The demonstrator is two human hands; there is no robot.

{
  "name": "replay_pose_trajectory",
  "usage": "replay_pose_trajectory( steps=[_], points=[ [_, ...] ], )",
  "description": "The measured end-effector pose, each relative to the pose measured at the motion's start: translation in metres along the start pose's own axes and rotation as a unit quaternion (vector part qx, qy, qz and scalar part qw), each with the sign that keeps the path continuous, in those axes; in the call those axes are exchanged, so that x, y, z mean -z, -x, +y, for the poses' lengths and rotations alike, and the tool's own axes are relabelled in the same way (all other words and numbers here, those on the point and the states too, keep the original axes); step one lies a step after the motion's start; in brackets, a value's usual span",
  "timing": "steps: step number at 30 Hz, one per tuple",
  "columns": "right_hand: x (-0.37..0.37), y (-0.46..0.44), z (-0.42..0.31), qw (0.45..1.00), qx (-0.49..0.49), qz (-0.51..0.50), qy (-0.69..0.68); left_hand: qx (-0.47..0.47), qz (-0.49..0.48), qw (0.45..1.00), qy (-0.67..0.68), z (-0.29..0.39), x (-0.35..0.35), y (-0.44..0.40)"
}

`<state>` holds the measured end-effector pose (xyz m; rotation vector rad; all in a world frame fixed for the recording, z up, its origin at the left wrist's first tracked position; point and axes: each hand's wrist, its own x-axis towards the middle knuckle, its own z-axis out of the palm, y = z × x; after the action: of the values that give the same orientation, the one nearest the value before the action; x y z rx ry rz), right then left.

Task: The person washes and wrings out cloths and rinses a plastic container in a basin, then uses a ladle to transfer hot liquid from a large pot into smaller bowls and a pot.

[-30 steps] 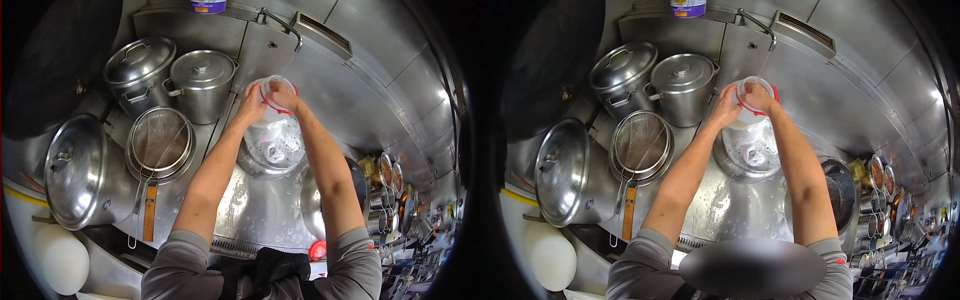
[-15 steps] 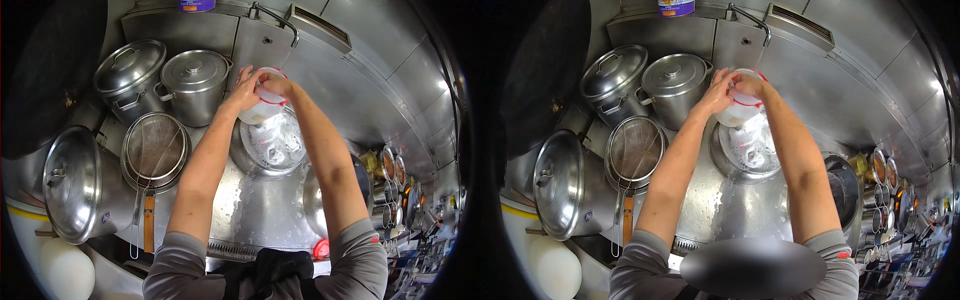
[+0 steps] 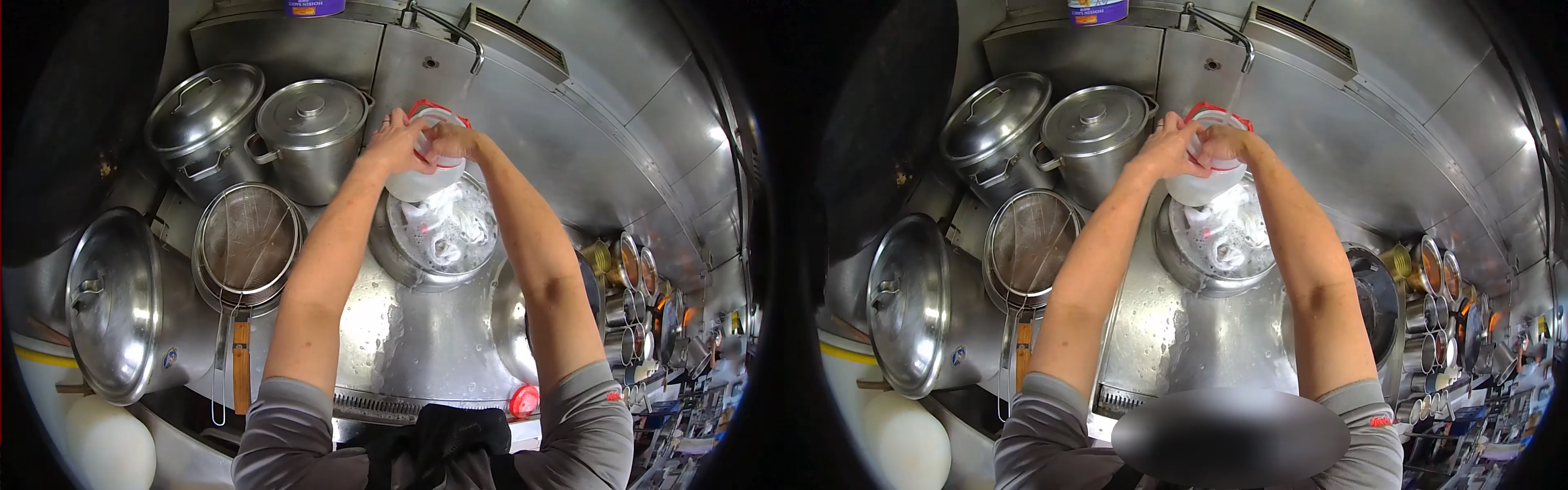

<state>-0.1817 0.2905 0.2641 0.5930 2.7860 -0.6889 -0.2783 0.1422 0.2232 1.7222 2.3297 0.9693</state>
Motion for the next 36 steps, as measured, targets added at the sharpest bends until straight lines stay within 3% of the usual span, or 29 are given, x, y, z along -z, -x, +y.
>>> replay_pose_trajectory(
  steps=[2, 5, 7, 10, 14, 17, 20, 21, 22, 26, 28, 32, 34, 36],
  points=[
    [0.0, 0.004, 0.006, 1.0, 0.01, -0.012, -0.02, -0.002, -0.028, 1.0, 0.014, -0.004, 0.005, -0.003],
    [0.004, 0.012, 0.002, 0.996, 0.021, -0.058, 0.071, -0.034, 0.039, 0.993, -0.103, -0.014, 0.003, -0.01],
    [0.004, 0.012, -0.001, 0.985, 0.038, -0.024, 0.165, -0.009, -0.027, 0.997, -0.068, -0.01, 0.007, -0.015],
    [0.0, 0.017, -0.02, 0.99, 0.018, 0.056, 0.126, -0.006, 0.02, 1.0, -0.004, -0.004, -0.009, -0.011],
    [-0.01, -0.003, 0.001, 0.995, -0.005, 0.058, 0.081, -0.02, 0.043, 0.999, -0.021, -0.015, -0.019, -0.011],
    [-0.004, -0.003, 0.004, 0.987, 0.062, 0.03, 0.145, -0.014, 0.064, 0.996, -0.059, -0.011, -0.008, -0.006],
    [-0.004, -0.009, 0.003, 0.995, -0.02, 0.008, 0.097, -0.019, 0.016, 0.998, -0.054, 0.004, -0.012, -0.005],
    [-0.009, -0.011, 0.005, 0.995, -0.023, 0.041, -0.086, 0.0, 0.038, 0.998, -0.042, 0.009, -0.017, -0.002],
    [-0.013, -0.013, 0.008, 0.961, -0.026, 0.074, -0.266, 0.019, 0.059, 0.998, -0.028, 0.013, -0.021, 0.0],
    [-0.017, -0.015, 0.019, 0.945, 0.06, 0.047, -0.318, 0.002, 0.055, 0.997, -0.049, 0.006, -0.012, 0.007],
    [-0.007, 0.0, 0.01, 0.991, -0.026, 0.005, -0.13, -0.02, 0.022, 0.999, -0.038, 0.003, -0.003, 0.009],
    [-0.011, -0.003, 0.001, 0.992, 0.041, 0.092, -0.08, -0.024, 0.044, 0.998, -0.042, 0.006, -0.014, 0.012],
    [-0.014, -0.025, -0.001, 0.917, -0.131, 0.142, -0.349, -0.016, 0.155, 0.988, 0.019, 0.007, -0.024, 0.014],
    [-0.019, -0.036, -0.001, 0.898, -0.138, 0.166, -0.383, -0.025, 0.148, 0.988, 0.021, 0.004, -0.027, 0.017]
  ],
)
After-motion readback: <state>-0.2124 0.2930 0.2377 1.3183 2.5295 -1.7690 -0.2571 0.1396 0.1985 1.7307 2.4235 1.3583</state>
